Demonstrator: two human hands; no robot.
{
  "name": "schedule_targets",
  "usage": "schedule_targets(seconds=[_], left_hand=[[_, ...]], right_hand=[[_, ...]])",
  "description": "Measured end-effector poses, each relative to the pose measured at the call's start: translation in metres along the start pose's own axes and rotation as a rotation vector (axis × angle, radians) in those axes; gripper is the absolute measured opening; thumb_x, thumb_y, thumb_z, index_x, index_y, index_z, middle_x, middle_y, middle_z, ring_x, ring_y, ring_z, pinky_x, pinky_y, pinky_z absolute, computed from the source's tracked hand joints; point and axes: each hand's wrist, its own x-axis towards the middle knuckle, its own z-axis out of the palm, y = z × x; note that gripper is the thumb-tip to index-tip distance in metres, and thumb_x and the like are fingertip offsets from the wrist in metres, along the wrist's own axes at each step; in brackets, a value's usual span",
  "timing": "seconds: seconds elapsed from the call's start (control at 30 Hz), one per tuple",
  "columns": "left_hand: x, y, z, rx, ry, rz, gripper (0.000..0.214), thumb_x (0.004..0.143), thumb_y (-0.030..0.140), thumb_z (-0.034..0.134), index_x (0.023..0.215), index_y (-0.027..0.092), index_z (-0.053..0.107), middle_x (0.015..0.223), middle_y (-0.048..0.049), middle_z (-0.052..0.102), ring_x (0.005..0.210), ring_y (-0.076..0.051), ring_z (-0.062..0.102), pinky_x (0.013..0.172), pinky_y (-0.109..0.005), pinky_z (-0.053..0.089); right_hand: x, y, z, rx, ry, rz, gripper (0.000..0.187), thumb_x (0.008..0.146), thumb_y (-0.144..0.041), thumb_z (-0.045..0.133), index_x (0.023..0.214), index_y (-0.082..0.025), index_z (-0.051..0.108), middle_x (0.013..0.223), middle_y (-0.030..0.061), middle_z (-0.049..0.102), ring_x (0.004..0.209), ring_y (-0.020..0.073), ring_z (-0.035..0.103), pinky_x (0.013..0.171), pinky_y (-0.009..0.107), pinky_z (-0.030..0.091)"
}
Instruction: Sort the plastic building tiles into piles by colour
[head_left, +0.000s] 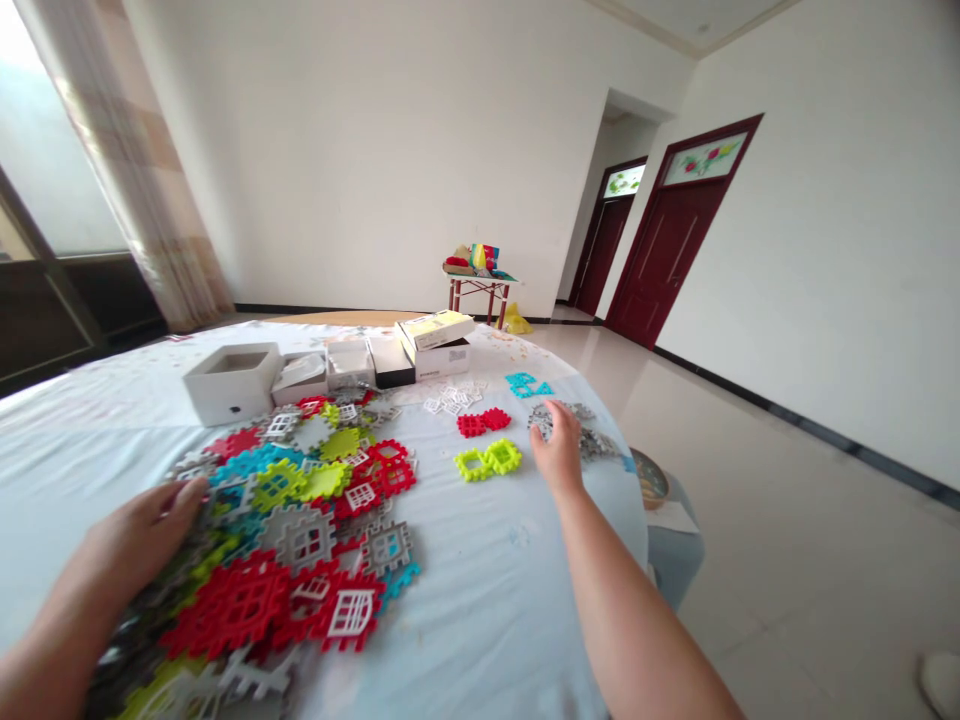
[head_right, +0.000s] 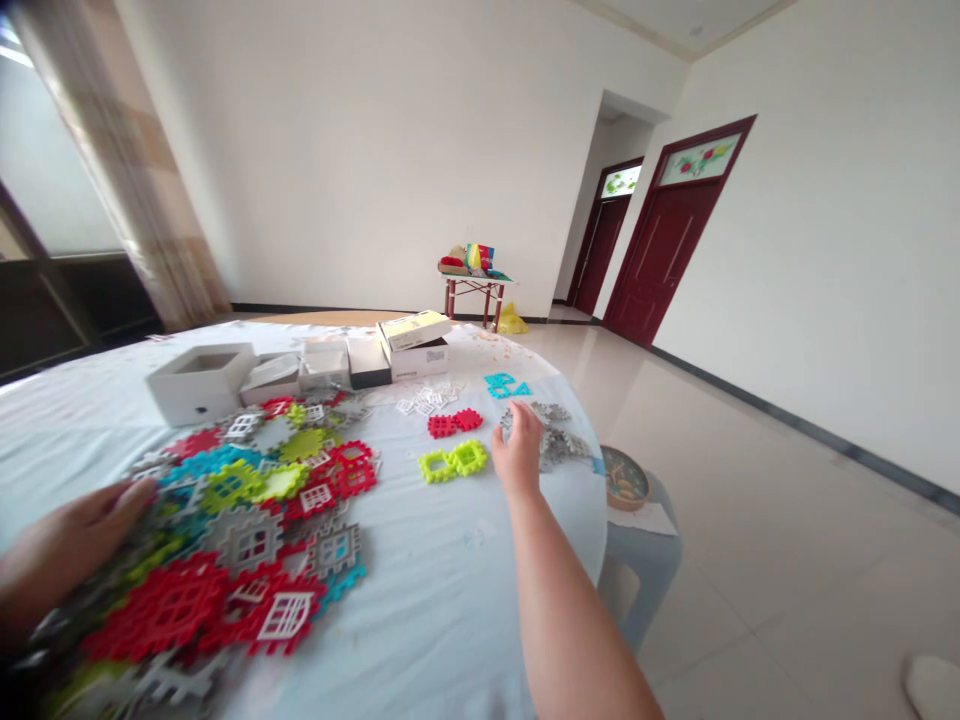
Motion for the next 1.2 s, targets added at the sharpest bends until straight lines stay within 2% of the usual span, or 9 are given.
schedule_targets(seconds=[0.1,0.27,0.43,0.63,0.83,1.0,1.2], left_hand=[[-0.016,0.024,-0.018,0.052,-0.077,-0.012,0.059,0.079,0.057,0.024,0.104,0.016,0.059,0.099,-0.0105,0.064,0.093,-0.023,0.056,0.075,-0.026,0.04],[-0.032,0.045,-0.028,0.044,-0.078,0.03,0.06,0.081,0.054,0.02,0.102,0.013,0.057,0.097,-0.0128,0.062,0.092,-0.024,0.054,0.077,-0.029,0.038],[-0.04,0.053,-0.03,-0.004,-0.075,0.043,0.059,0.081,0.056,0.02,0.101,0.016,0.058,0.097,-0.0105,0.062,0.09,-0.022,0.055,0.075,-0.029,0.038],[-0.038,0.051,-0.016,-0.098,-0.021,-0.023,0.053,0.079,0.054,0.026,0.103,0.019,0.057,0.101,-0.0102,0.062,0.093,-0.022,0.057,0.079,-0.03,0.041],[-0.041,0.058,-0.01,-0.191,-0.017,-0.069,0.053,0.077,0.054,0.03,0.104,0.016,0.055,0.106,-0.0122,0.058,0.098,-0.023,0.056,0.087,-0.034,0.041],[-0.041,0.057,-0.001,-0.182,0.005,-0.031,0.051,0.076,0.054,0.033,0.104,0.017,0.055,0.109,-0.0119,0.057,0.101,-0.024,0.055,0.09,-0.036,0.041],[-0.038,0.056,0.001,-0.137,0.001,-0.017,0.051,0.075,0.056,0.032,0.1,0.019,0.057,0.109,-0.0117,0.058,0.1,-0.025,0.056,0.09,-0.039,0.042]], right_hand=[[-0.006,-0.031,0.002,0.125,-0.157,-0.103,0.039,0.077,-0.017,0.046,0.116,-0.015,0.049,0.119,0.0139,0.048,0.114,0.0237,0.041,0.097,0.044,0.035],[-0.023,-0.079,0.003,0.274,-0.444,-0.226,0.035,0.079,-0.016,0.046,0.114,-0.016,0.053,0.116,0.0125,0.049,0.111,0.021,0.045,0.097,0.039,0.038],[-0.037,-0.101,0.006,0.302,-0.567,-0.331,0.032,0.081,-0.015,0.045,0.111,-0.019,0.055,0.113,0.0105,0.052,0.107,0.0205,0.048,0.094,0.04,0.042],[-0.038,-0.105,0.008,0.302,-0.528,-0.405,0.034,0.082,-0.012,0.043,0.112,-0.022,0.055,0.11,0.0099,0.055,0.104,0.0204,0.051,0.089,0.04,0.046],[-0.039,-0.093,0.007,0.204,-0.476,-0.419,0.037,0.081,-0.012,0.044,0.115,-0.024,0.054,0.11,0.0094,0.057,0.105,0.0209,0.053,0.088,0.042,0.046],[-0.042,-0.089,0.008,0.141,-0.464,-0.402,0.039,0.081,-0.012,0.043,0.116,-0.025,0.053,0.111,0.009,0.057,0.105,0.0212,0.054,0.088,0.043,0.046],[-0.038,-0.1,0.018,0.142,-0.439,-0.378,0.041,0.08,-0.009,0.042,0.116,-0.025,0.052,0.11,0.0097,0.057,0.103,0.0216,0.054,0.085,0.042,0.048]])
